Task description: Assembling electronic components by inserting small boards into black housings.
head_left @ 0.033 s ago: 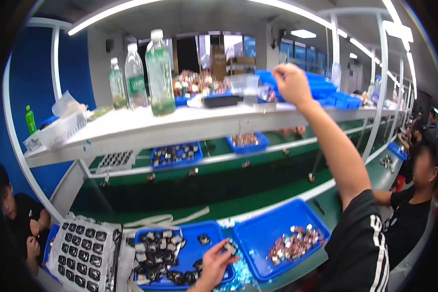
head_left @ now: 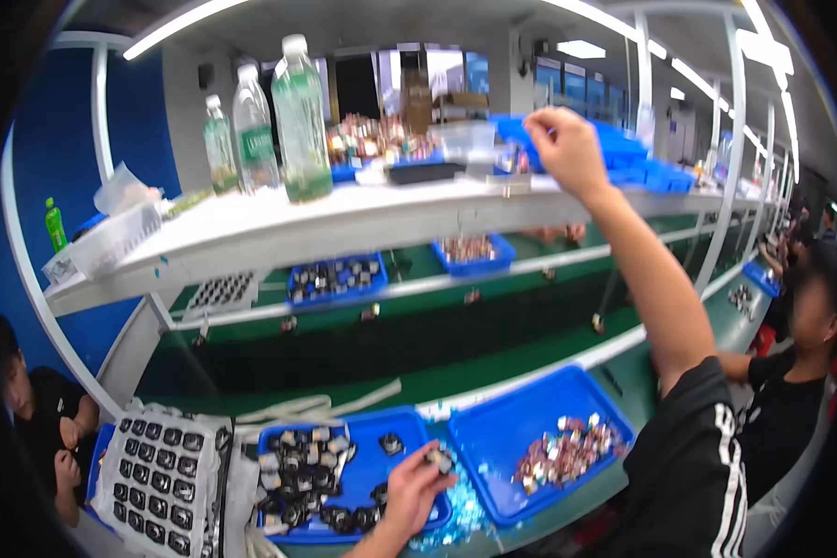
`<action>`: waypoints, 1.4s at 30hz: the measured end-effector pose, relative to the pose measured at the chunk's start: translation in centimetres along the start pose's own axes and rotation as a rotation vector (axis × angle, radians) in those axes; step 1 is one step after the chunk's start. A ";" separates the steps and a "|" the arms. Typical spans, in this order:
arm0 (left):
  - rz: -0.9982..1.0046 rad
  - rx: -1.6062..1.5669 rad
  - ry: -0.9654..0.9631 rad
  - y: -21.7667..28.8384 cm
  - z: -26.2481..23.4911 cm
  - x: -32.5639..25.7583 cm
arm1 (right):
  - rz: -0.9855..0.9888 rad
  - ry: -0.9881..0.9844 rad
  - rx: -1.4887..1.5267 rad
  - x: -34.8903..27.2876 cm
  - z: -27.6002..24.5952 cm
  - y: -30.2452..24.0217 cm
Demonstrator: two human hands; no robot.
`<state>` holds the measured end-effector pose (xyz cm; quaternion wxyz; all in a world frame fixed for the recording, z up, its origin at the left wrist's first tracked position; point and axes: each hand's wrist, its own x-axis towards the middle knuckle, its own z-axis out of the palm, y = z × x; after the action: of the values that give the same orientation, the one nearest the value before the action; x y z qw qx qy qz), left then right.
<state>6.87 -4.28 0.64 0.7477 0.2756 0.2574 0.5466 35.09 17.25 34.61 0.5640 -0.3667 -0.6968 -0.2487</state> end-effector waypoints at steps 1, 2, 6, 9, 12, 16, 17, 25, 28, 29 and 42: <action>-0.006 -0.078 0.022 -0.1 -0.6 0.6 | 0.081 -0.062 0.166 -2.1 -0.8 -2.1; 0.000 -0.163 0.057 -0.1 -0.8 1.2 | 0.123 -0.092 0.205 -5.0 -1.6 -3.9; 0.018 -0.152 0.115 0.8 -2.3 1.6 | -0.071 -0.615 0.252 -19.8 -6.1 -6.6; -0.036 -0.150 0.056 0.9 -2.1 2.7 | 0.356 -0.895 0.103 -29.5 -9.2 -3.5; -0.019 0.001 0.061 0.3 -2.1 1.8 | 0.591 -0.806 -0.087 -34.6 -10.5 -0.5; -0.007 0.071 0.057 -0.1 -1.4 0.8 | 0.531 -0.943 0.041 -36.1 -11.0 -0.5; -0.003 0.099 0.052 -0.2 -1.3 0.7 | 0.436 -0.992 0.164 -36.3 -10.7 -0.9; 0.061 0.233 0.018 -0.8 -1.7 0.8 | 0.380 -1.169 0.248 -36.3 -10.2 -1.3; 0.044 0.240 -0.004 -0.9 -1.7 0.9 | 0.427 -1.112 0.272 -37.1 -10.2 -1.1; 0.040 0.242 -0.004 -1.0 -1.6 1.0 | 0.448 -1.092 0.243 -37.4 -10.2 -1.0; 0.086 0.380 -0.014 -1.4 -1.2 0.5 | 0.883 -0.263 0.224 -38.5 -9.7 -2.8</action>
<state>7.12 -3.96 -1.18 0.6598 0.4263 0.3390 0.5177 42.38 -0.70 -0.21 0.5589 -0.5930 -0.5624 0.1401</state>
